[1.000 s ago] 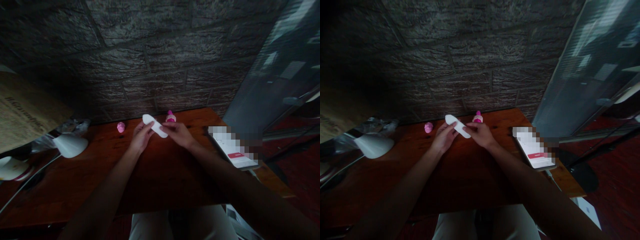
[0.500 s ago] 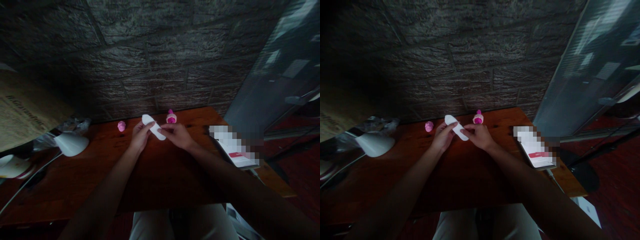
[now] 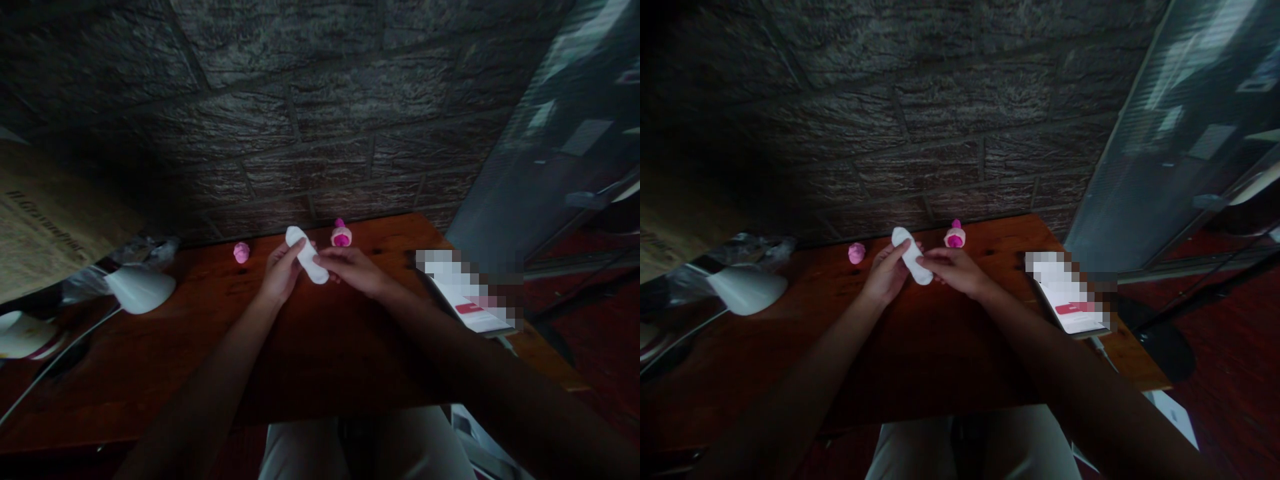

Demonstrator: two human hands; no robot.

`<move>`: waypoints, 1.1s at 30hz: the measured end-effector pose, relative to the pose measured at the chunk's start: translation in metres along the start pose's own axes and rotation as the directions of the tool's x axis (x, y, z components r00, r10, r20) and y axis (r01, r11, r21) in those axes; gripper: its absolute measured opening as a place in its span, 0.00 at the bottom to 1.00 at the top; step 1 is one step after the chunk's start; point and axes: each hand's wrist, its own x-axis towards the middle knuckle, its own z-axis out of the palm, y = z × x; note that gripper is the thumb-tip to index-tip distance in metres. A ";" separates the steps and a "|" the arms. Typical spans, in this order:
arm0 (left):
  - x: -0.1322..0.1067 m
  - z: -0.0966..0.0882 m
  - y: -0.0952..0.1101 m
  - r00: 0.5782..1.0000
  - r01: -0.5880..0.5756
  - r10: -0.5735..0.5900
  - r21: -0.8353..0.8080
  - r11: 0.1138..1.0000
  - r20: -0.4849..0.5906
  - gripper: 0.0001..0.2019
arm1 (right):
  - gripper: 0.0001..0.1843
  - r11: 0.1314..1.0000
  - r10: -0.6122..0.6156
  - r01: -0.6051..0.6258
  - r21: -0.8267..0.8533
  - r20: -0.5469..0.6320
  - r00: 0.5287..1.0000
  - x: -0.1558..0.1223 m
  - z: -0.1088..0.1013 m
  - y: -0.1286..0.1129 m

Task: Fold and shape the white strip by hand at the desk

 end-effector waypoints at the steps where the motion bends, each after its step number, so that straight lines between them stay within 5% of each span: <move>1: -0.001 0.001 0.000 0.999 0.007 -0.007 -0.003 1.000 0.032 0.13 | 0.14 0.996 0.041 -0.042 0.078 0.011 0.999 0.000 0.001 0.000; 5: -0.005 0.002 0.000 0.987 0.094 -0.099 0.049 0.994 0.126 0.17 | 0.19 0.903 0.185 -0.240 0.356 0.184 0.966 0.002 0.006 -0.002; 9: -0.006 0.000 -0.002 0.981 0.106 -0.115 0.070 0.992 0.156 0.16 | 0.25 0.829 0.247 -0.366 0.423 0.310 0.918 0.003 0.008 -0.003; 19: -0.003 -0.004 -0.001 0.973 0.010 -0.033 0.102 0.995 0.227 0.11 | 0.12 0.813 0.225 -0.292 0.504 0.191 0.955 -0.001 0.006 -0.002; 26: -0.007 -0.001 0.003 0.965 0.045 -0.064 0.082 0.996 0.253 0.12 | 0.14 0.762 0.253 -0.358 0.539 0.262 0.932 -0.002 0.006 -0.005; 33: -0.007 0.000 0.003 0.976 -0.010 -0.024 0.154 0.988 0.214 0.12 | 0.13 0.797 0.271 -0.337 0.500 0.202 0.941 -0.002 0.007 -0.005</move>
